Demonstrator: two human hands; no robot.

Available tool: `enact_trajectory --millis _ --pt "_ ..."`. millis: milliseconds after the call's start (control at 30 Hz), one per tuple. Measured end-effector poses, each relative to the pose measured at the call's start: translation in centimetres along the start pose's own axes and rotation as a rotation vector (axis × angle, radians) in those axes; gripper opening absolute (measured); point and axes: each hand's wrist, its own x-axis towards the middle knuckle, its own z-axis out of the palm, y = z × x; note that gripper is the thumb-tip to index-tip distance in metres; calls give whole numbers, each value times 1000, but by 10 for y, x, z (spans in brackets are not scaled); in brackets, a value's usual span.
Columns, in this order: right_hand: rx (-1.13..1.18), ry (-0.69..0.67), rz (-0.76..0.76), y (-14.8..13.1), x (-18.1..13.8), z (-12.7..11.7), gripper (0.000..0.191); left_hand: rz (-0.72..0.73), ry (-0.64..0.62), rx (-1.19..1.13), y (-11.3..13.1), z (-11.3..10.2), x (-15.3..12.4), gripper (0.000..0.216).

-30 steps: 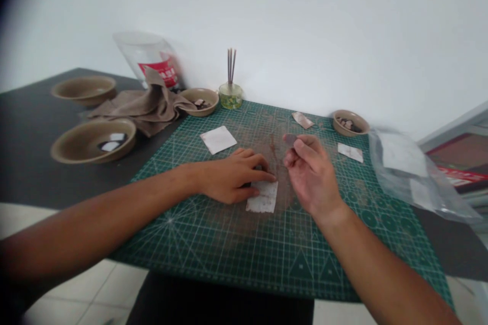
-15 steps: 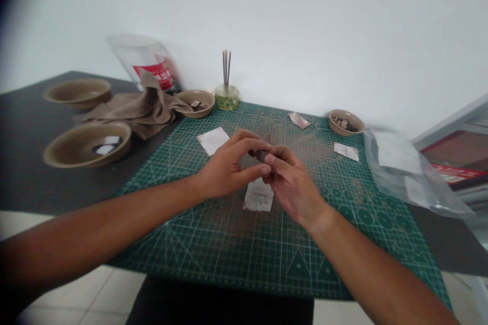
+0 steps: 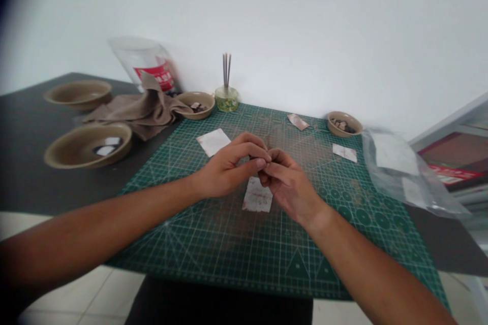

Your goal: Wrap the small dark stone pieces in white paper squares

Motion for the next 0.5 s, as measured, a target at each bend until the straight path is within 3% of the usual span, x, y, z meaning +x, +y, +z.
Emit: enact_trajectory --millis 167,233,300,367,500 --pt "-720 -65 -96 -20 -4 -12 6 -117 -77 179 -3 -18 0 16" --pt "-981 -176 -140 -27 -7 -15 9 -129 -271 288 -4 -28 -1 18" --pt "-1141 -317 -199 -30 -9 -17 12 -102 -491 399 -5 -35 -3 25" --pt "-1240 -434 -263 -27 -10 -18 13 -91 -627 485 -6 -38 -7 35" --pt "-1363 -539 -338 -18 -8 -17 10 -110 -710 580 -5 -36 -14 57"
